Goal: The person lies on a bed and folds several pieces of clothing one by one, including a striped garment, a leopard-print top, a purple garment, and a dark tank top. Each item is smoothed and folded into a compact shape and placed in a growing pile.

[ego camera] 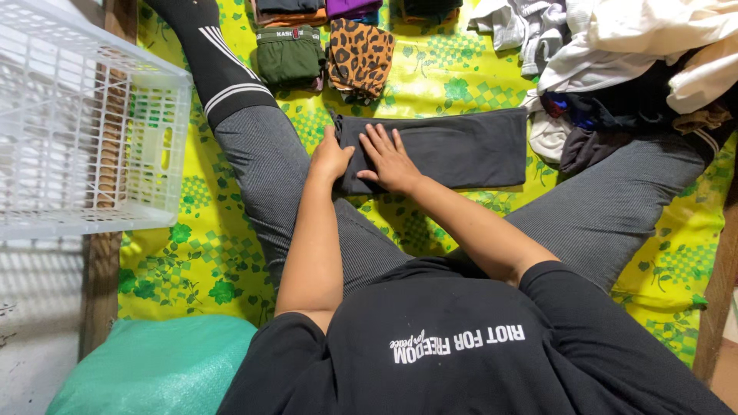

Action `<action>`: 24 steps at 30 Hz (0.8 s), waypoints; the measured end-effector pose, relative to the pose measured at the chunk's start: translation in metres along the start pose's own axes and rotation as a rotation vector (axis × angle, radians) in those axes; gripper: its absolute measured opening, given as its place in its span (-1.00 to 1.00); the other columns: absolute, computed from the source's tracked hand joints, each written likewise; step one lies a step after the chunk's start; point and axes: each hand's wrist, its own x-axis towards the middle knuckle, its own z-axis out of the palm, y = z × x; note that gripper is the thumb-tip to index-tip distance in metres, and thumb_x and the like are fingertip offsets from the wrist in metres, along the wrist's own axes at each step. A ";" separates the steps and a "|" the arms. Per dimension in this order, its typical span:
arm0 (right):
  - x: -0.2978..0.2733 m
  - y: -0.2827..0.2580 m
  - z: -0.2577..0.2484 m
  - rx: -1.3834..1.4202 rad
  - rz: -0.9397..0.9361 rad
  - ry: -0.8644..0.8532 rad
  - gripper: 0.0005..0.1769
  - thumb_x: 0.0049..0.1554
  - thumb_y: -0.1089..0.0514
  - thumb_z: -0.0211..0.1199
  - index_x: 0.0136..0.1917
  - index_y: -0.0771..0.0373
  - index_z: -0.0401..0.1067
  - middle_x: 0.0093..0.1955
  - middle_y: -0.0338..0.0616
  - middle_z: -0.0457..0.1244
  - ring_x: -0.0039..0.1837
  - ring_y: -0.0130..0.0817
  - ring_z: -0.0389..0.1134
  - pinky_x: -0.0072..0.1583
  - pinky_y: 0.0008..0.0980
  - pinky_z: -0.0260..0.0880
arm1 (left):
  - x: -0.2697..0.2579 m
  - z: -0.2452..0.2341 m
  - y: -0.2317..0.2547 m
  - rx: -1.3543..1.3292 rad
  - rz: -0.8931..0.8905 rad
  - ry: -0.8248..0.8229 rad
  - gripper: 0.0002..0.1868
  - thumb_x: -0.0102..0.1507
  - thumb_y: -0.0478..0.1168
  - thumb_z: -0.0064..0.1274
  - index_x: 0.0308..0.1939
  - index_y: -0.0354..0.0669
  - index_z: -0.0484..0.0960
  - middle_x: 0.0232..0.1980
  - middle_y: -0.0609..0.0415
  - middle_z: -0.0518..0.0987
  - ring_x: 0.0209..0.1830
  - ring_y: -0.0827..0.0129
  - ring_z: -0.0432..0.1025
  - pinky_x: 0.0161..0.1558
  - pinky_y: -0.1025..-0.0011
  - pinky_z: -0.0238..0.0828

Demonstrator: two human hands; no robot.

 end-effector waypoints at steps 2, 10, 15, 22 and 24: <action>0.010 0.009 0.003 0.238 0.002 0.050 -0.12 0.21 -0.25 0.17 0.62 0.25 0.06 0.70 0.07 -0.15 0.71 0.06 -0.26 0.57 0.20 -0.38 | -0.006 -0.010 0.009 -0.047 0.023 0.052 -0.23 0.17 -0.05 0.22 0.35 -0.20 0.22 0.23 -0.37 0.51 0.22 -0.22 0.43 0.20 0.05 0.36; -0.036 0.056 -0.044 1.732 0.628 0.217 -0.27 0.23 -0.32 0.02 0.45 0.21 0.29 0.32 -0.10 0.29 0.22 -0.32 0.39 0.20 -0.27 0.40 | -0.028 0.034 0.099 -0.179 0.195 0.022 -0.33 0.20 -0.07 0.16 0.32 -0.15 0.27 0.04 -0.36 0.62 0.05 -0.22 0.53 0.08 0.04 0.45; -0.073 0.073 -0.056 2.093 0.128 0.105 -0.32 0.53 -0.37 0.06 0.31 0.36 0.43 -0.01 -0.02 0.39 -0.08 -0.27 0.41 -0.09 -0.33 0.41 | -0.057 0.070 0.144 -0.332 0.121 -0.323 -0.43 0.28 -0.12 -0.03 0.39 -0.01 0.33 -0.14 -0.19 0.70 -0.20 -0.06 0.66 -0.08 0.13 0.58; -0.063 0.087 -0.025 1.586 0.521 0.336 -0.53 0.18 0.34 0.22 0.37 0.30 0.33 0.14 -0.19 0.37 0.10 -0.47 0.39 0.16 -0.46 0.42 | -0.055 0.094 0.104 0.305 0.407 0.144 -0.39 0.41 0.06 -0.04 0.54 0.21 0.24 0.55 -0.01 0.16 0.57 -0.06 0.02 0.49 -0.05 0.02; -0.062 0.086 -0.023 1.529 0.562 0.350 -0.53 0.19 0.37 0.20 0.37 0.33 0.33 0.14 -0.19 0.37 0.11 -0.47 0.40 0.17 -0.45 0.42 | -0.050 0.102 0.092 0.385 0.435 0.161 -0.27 0.39 0.15 -0.06 0.61 0.16 0.11 0.65 -0.05 -0.09 0.65 -0.15 -0.25 0.52 -0.21 -0.27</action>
